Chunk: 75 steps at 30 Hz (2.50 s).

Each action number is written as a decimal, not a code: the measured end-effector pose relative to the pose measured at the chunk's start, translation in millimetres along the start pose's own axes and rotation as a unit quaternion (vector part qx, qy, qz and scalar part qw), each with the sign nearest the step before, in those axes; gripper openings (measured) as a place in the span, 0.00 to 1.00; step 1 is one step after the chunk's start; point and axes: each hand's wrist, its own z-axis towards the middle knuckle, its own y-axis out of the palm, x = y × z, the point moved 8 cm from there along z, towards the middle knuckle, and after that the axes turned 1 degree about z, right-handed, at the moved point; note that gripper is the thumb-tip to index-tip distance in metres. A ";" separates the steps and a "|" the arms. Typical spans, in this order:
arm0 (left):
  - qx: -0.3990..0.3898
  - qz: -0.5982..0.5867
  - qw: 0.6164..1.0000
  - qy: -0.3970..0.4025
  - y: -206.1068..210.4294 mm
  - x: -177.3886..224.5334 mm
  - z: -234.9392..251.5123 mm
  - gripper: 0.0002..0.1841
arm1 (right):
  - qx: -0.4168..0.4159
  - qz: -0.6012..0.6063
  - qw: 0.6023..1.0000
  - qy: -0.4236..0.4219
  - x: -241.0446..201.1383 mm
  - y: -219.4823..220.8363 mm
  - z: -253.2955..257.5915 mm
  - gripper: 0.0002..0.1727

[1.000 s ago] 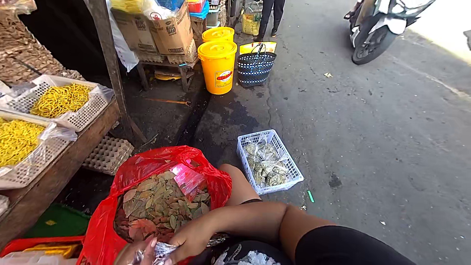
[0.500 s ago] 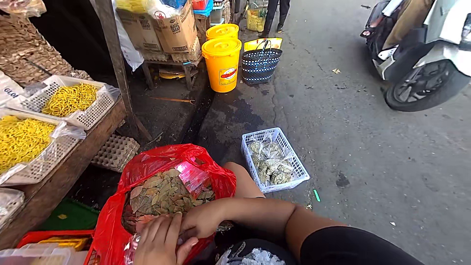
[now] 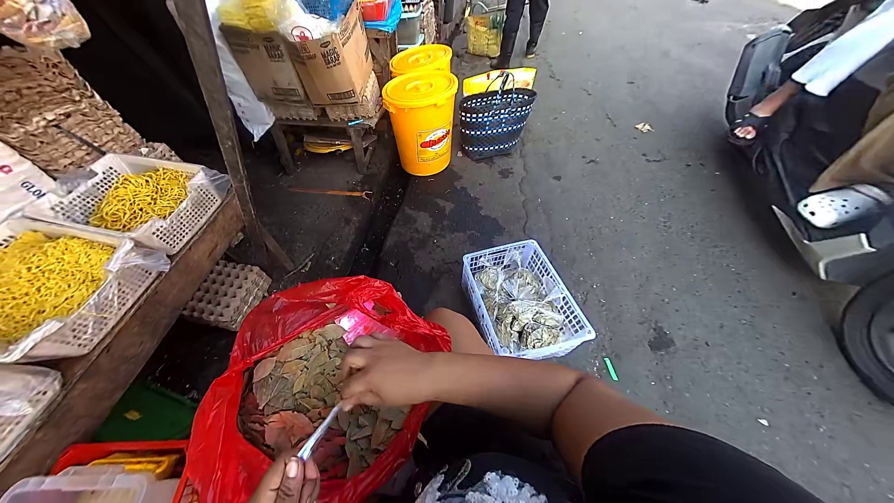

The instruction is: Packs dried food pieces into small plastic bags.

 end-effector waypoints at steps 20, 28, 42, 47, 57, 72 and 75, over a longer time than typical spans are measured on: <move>0.186 0.100 0.973 -0.094 -8.6 -9.1 13.1 0.14 | 0.039 0.389 0.907 0.158 -0.9 39.3 -0.4 0.11; 0.175 0.417 0.891 -0.041 14.6 13.3 8.9 0.12 | 0.110 0.527 0.792 0.287 4.9 65.9 -1.0 0.12; 0.181 0.192 0.960 -0.093 4.8 9.1 6.2 0.06 | 0.129 0.617 0.755 0.179 -14.3 65.2 1.9 0.15; 0.179 0.274 0.945 -0.029 -1.9 5.3 -4.0 0.21 | 0.053 0.546 0.802 0.236 -6.3 59.0 0.0 0.17; 0.185 0.291 0.922 0.177 5.0 36.3 -16.1 0.08 | -0.013 0.430 0.897 0.106 -32.4 38.0 3.6 0.21; 0.352 0.225 0.898 0.137 -81.6 41.8 -34.5 0.04 | 0.005 0.221 0.975 -0.018 -57.5 42.0 4.1 0.23; 0.344 0.217 0.901 0.150 -80.8 64.9 -26.4 0.07 | 0.091 0.250 0.964 0.020 -42.2 17.2 -0.6 0.22</move>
